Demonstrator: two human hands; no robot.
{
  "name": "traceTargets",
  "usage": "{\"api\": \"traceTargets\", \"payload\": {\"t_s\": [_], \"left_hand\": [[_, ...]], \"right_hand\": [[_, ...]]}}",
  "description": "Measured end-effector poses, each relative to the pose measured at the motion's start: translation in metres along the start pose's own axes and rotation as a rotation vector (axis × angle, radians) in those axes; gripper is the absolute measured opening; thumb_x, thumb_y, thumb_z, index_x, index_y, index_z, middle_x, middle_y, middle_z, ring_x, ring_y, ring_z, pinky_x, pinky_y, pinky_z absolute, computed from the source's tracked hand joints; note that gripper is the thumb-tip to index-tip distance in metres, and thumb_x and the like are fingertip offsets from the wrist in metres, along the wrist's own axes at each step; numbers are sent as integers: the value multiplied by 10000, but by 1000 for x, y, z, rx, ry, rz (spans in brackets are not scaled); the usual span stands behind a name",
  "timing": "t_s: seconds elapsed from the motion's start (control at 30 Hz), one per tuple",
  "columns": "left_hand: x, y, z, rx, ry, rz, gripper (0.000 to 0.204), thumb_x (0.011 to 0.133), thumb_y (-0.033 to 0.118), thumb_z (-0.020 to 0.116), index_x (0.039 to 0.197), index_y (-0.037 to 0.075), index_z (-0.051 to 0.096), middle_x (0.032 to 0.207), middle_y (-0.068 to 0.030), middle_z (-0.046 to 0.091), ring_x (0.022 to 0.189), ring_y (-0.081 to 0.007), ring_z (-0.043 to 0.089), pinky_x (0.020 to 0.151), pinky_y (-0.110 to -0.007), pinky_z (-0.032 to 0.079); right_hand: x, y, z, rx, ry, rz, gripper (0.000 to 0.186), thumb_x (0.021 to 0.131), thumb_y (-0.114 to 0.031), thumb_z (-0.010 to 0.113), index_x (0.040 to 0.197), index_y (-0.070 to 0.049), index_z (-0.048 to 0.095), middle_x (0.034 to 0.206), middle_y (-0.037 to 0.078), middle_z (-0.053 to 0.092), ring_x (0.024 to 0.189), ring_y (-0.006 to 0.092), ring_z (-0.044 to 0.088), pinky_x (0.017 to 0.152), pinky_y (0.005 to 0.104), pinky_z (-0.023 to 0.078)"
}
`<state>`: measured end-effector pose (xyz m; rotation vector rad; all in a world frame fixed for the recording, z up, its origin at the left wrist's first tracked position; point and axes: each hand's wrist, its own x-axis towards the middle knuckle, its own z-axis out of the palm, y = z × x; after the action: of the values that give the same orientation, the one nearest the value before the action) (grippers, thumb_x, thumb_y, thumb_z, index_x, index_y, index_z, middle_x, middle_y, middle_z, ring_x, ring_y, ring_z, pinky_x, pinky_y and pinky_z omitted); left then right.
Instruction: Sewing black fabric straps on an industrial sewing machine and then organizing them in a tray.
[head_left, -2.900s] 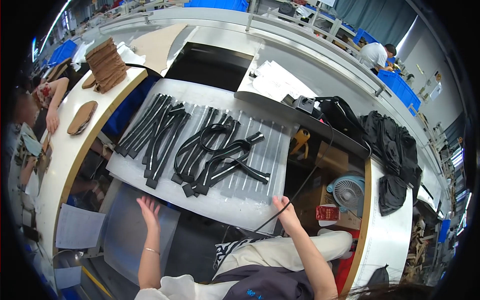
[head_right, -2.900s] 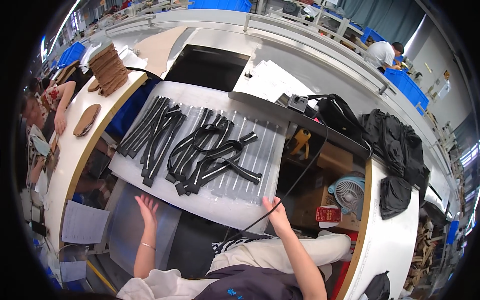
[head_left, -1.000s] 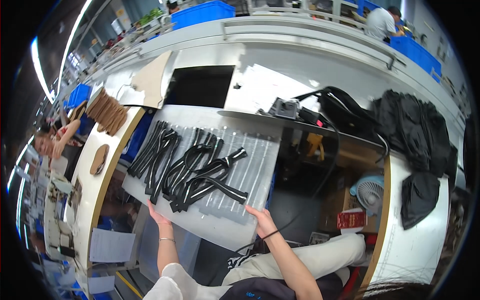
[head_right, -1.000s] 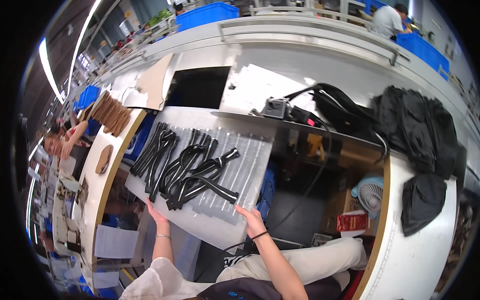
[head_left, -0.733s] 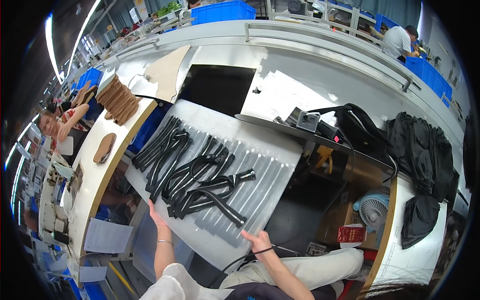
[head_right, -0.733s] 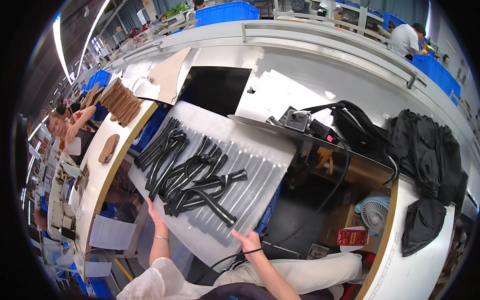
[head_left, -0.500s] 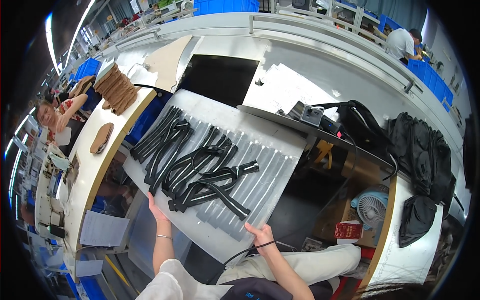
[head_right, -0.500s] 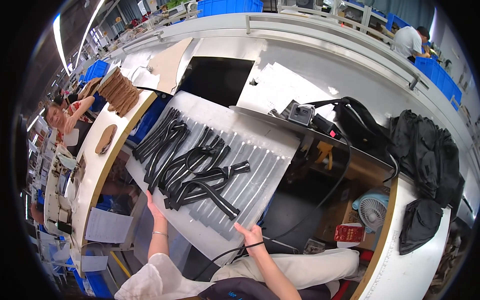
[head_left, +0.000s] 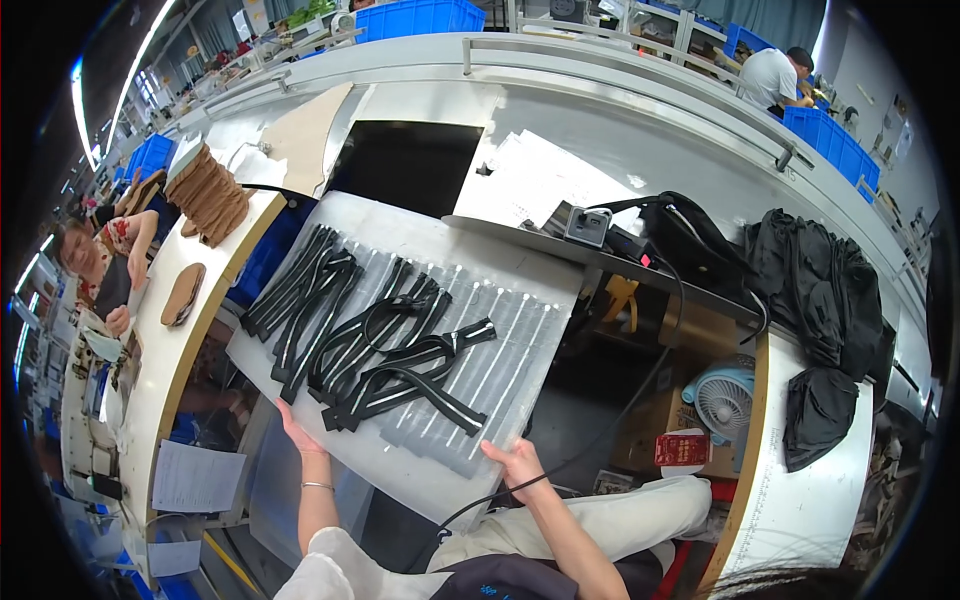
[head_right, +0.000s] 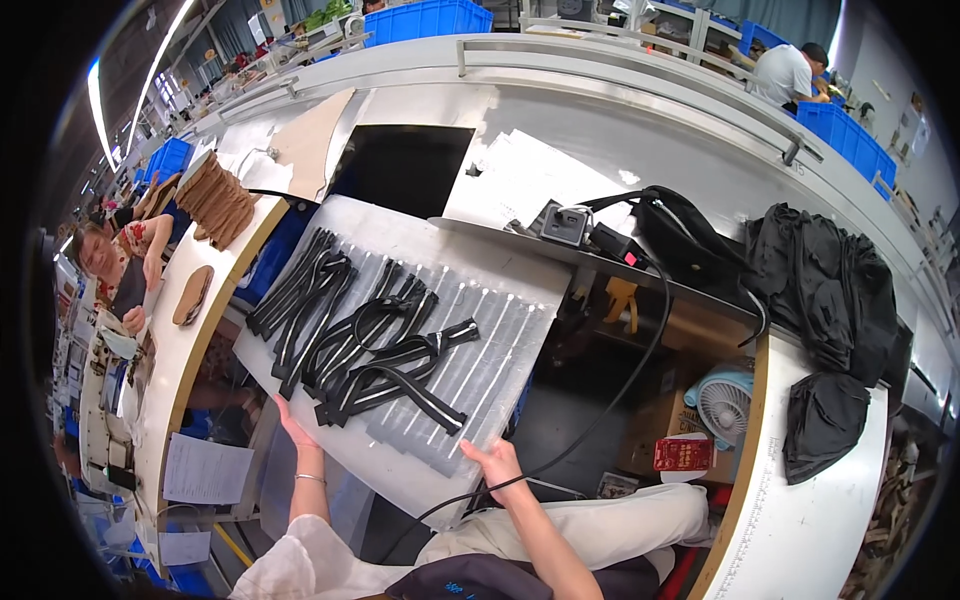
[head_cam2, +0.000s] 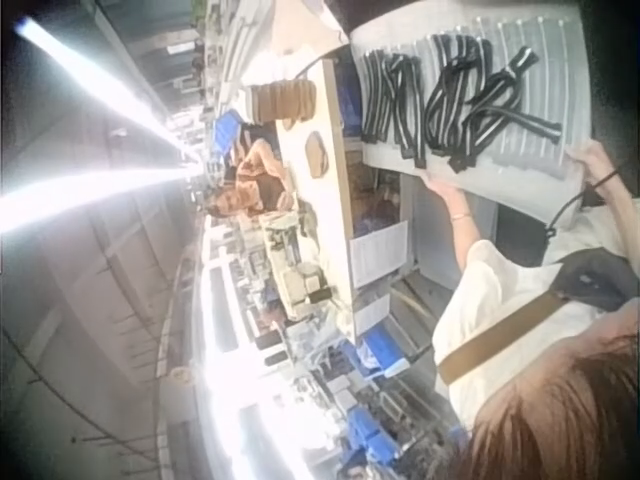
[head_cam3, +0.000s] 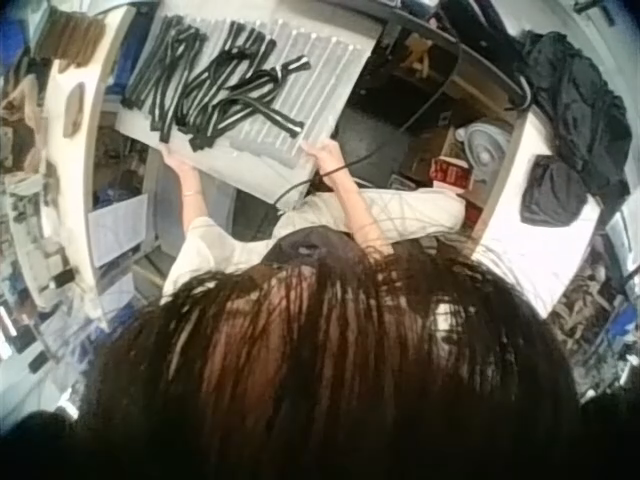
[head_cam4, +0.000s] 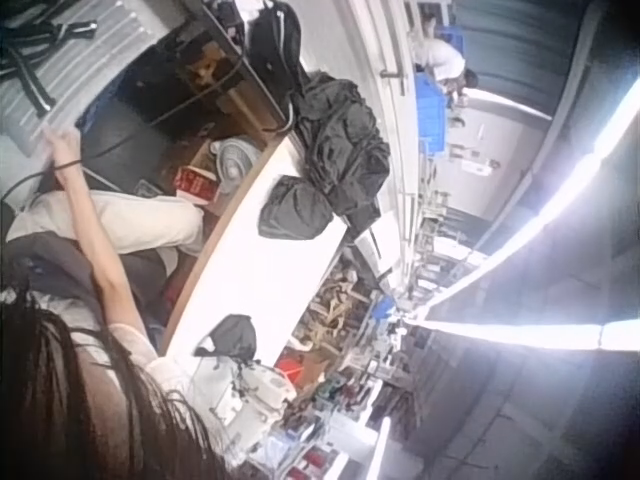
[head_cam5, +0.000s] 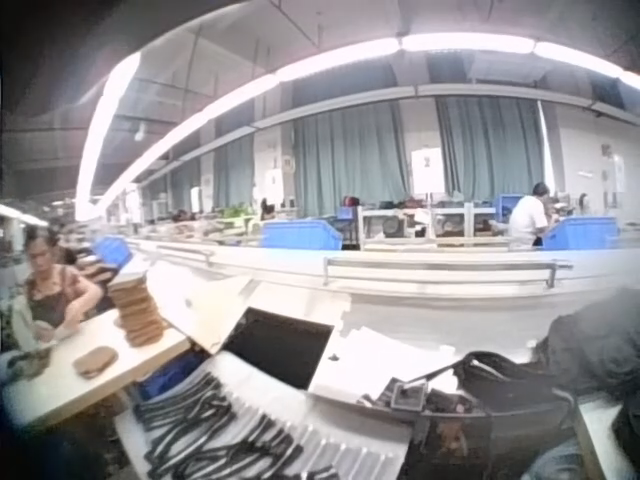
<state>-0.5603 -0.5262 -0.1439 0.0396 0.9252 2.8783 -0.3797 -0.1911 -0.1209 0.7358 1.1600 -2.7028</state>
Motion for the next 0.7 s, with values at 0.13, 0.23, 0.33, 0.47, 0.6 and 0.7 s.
{"api": "traceTargets", "payload": {"t_s": [0.13,0.23,0.33,0.47,0.6,0.7], "left_hand": [[-5,-9,8,33,118,25,583,909,494,447,1285,48,449,1254,-113,523,1134,-288,502,983,-406,387],[-7,-9,9,16,132,19,570,908,478,461,1276,43,456,1244,-113,530,1128,-288,506,977,-405,391],[-8,-10,3,11,155,15,557,909,462,472,1271,38,460,1239,-114,533,1122,-287,509,974,-404,393],[-8,-14,9,-9,158,14,548,911,453,475,1265,35,465,1242,-115,531,1123,-287,508,974,-402,394],[-8,-16,13,0,159,2,552,908,461,478,1259,35,473,1247,-113,529,1131,-286,502,974,-402,393],[-7,-13,3,33,139,5,560,903,470,481,1258,38,475,1247,-109,530,1134,-280,503,977,-403,391]], "right_hand": [[2,-9,-12,16,-75,53,327,824,-105,664,1102,29,556,1029,81,626,900,158,598,809,306,481],[-2,-15,-7,-17,-41,59,352,829,-118,662,1128,24,542,1038,91,623,916,173,601,808,323,489],[0,-21,-9,-30,-34,71,370,834,-129,657,1149,18,530,1059,95,617,934,179,599,818,327,488],[5,-13,-11,-44,4,40,377,850,-167,643,1162,3,516,1067,93,612,956,187,600,840,340,488],[5,-8,-14,-17,16,3,419,848,-177,645,1192,16,502,1113,96,597,1001,187,573,871,328,459],[4,-8,-12,-50,31,-8,409,876,-232,615,1202,-15,496,1128,82,592,1016,184,573,873,326,459]]}}
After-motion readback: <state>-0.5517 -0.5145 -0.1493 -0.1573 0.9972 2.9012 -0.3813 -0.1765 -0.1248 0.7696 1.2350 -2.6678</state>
